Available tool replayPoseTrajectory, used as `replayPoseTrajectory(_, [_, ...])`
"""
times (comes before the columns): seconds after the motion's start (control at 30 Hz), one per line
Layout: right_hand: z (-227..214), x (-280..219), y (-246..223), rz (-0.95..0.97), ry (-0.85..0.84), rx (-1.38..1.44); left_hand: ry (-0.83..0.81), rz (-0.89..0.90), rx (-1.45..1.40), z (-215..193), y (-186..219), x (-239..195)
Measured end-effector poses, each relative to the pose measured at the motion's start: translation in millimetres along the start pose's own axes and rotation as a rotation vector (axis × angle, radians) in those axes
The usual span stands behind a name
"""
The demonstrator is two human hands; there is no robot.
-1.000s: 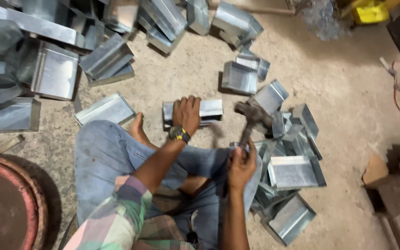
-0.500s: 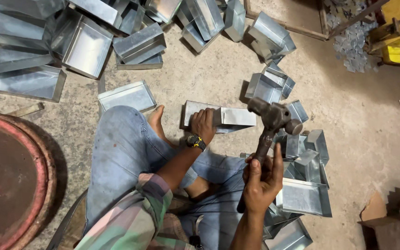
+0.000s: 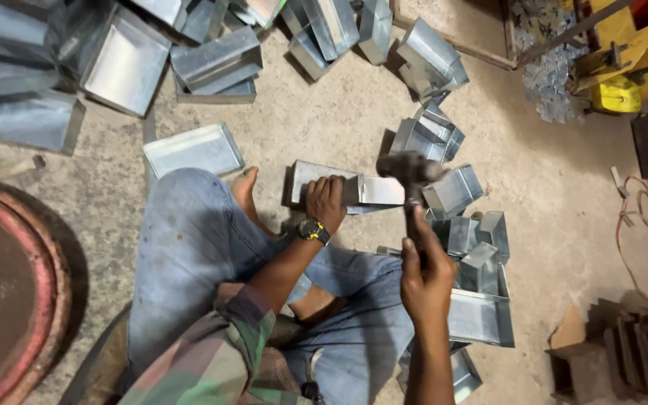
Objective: The person uses a hammer to flatten the edges and seams of several small rectangular metal boxes while sitting on the floor.
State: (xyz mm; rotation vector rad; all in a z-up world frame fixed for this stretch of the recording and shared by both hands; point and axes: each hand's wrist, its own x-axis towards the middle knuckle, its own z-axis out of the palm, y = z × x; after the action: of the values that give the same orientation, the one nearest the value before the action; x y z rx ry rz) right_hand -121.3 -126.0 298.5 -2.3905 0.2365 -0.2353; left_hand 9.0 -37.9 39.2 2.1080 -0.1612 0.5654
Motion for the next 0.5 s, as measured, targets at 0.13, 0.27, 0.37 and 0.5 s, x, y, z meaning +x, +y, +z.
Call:
replayPoseTrajectory(0.13, [20,-12,2,-0.546,0.185,0.087,0.149,0.076,0.128,4,-5,-10])
replayPoseTrajectory(0.27, [31,-3,0,-0.249,-0.050,-0.087,0.055,0.008,0.065,6,-3,-5])
replayPoseTrajectory(0.37, [23,-12,2,-0.185,-0.026,-0.084,0.074,0.010,0.068,4,-5,-6])
replayPoseTrajectory(0.5, [24,-29,9,-0.370,0.114,-0.033,0.168,0.041,0.101,4,-4,-5])
